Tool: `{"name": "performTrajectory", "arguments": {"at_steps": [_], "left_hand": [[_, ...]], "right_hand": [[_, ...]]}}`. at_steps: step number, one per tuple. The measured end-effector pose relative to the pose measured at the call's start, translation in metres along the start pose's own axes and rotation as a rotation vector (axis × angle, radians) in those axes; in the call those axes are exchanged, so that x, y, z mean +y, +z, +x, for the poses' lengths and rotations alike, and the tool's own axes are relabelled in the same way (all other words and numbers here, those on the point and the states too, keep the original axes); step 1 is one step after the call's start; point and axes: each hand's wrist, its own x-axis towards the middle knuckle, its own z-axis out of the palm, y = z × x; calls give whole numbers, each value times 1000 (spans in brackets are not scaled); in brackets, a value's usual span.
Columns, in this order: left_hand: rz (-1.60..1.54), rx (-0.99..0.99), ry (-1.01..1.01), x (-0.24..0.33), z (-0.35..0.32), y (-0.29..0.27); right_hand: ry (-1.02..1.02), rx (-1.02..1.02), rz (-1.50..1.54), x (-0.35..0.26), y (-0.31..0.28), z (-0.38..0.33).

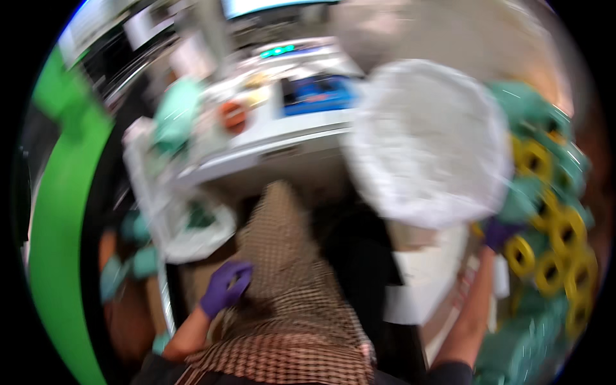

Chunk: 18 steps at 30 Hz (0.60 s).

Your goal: The person assembles teal plastic jugs by inserting green stoppers into the openings and screwing on yellow lids. The person handles the jugs one at a time, placing the finished units into a white plastic bag.

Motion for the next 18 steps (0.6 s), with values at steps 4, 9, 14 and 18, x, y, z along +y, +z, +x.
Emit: {"name": "performTrajectory", "arguments": {"at_steps": [4,9,14,18], "left_hand": [[311,153,-118,-85,-82,-34],[160,529,-649,-150,-170,-70],[720,552,-612,-266,-206,-163],[1136,140,-725,-322,-173,-223]], "right_hand": [[-208,123,-117,5,-54,-20],[-145,197,663,-322,-195,-35],[-562,-213,573,-389,-232,-33],[-668,-389,496,-404,-229,-28]]}}
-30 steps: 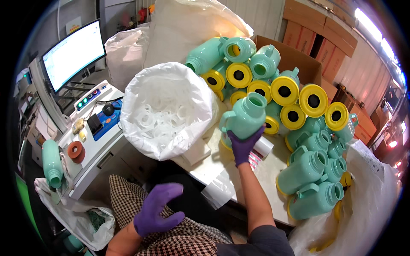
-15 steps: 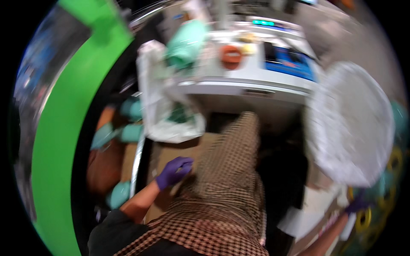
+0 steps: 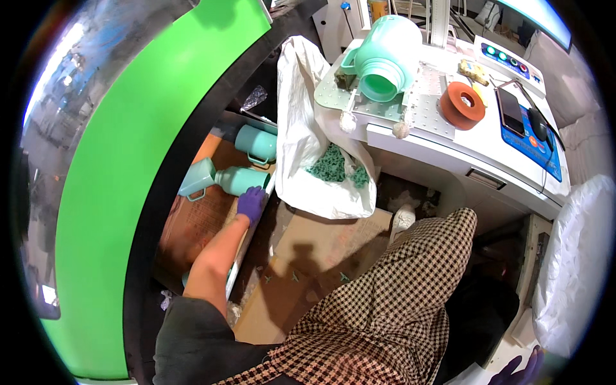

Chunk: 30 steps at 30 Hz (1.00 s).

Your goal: The person assembles teal plastic jugs by inserting green stoppers into the openings and screwing on yellow lids. The person handles the jugs one at a time, placing the finished units into a white plastic bag.

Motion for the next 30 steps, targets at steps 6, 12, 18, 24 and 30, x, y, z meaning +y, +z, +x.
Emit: {"name": "performTrajectory", "arguments": {"at_steps": [6,12,18,24,30], "left_hand": [[556,-371,190,-8,57,14],[525,-557,117,-8,79,10],[502,-590,-113,-30,46,20],[566,-771,-152,11,73,0],[219,-694,-619,-58,0,88]], "right_hand": [[17,-143,27,-30,8,18],[-18,-226,35,-40,18,17],[5,-287,170,-32,28,9],[-40,-406,240,-36,30,-3],[-54,-536,304,-10,45,-13]]}}
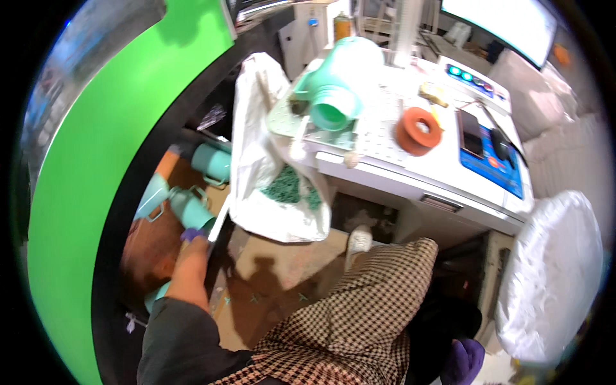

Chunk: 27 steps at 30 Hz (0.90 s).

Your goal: The person assembles teal plastic jugs by inserting green stoppers into the openings and screwing on yellow lids. The person handles the jugs one at a time, placing the finished units into a white plastic bag.

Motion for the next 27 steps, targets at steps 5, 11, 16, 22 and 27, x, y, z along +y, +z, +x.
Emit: {"name": "performTrajectory", "arguments": {"at_steps": [5,11,16,22,27], "left_hand": [[-816,367,-451,-37,-22,3],[-849,920,412,-146,-127,-91],[-427,1443,877,-74,-342,-176],[-887,734,1766,70,-510,-144],[-511,672,2168,122,-535,-134]], "right_hand": [[17,115,75,-11,-13,15],[39,81,392,-47,-5,25],[192,85,760,-83,35,24],[391,-5,1599,-112,57,39],[593,108,1699,-93,54,13]]}}
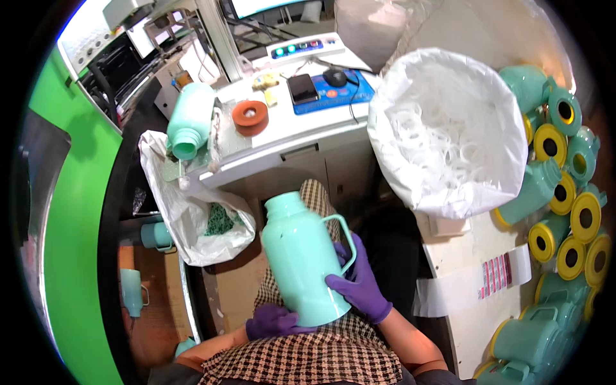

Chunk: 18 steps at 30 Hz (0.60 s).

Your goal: The person assembles teal plastic jugs by inserting green stoppers into the openings and screwing on yellow lids. The person handles the jugs one at a time, placing the finished units into a white plastic bag.

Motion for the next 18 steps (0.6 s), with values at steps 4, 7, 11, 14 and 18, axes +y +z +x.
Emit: {"name": "performTrajectory", "arguments": {"at_steps": [4,7,11,14,18], "left_hand": [[-94,-79,5,-7,8,-3],[-179,-99,-35,-7,2,0],[-381,-54,74,-8,25,-29],[-324,86,-187,-16,24,-61],[-480,658,-501,-99,68,-71]], "right_hand": [[-51,109,126,9,-5,-10],[-46,101,106,16,-9,-14],[-35,49,184,18,-9,-13],[-36,32,189,21,-15,-13],[-47,41,197,19,-16,-17]]}}
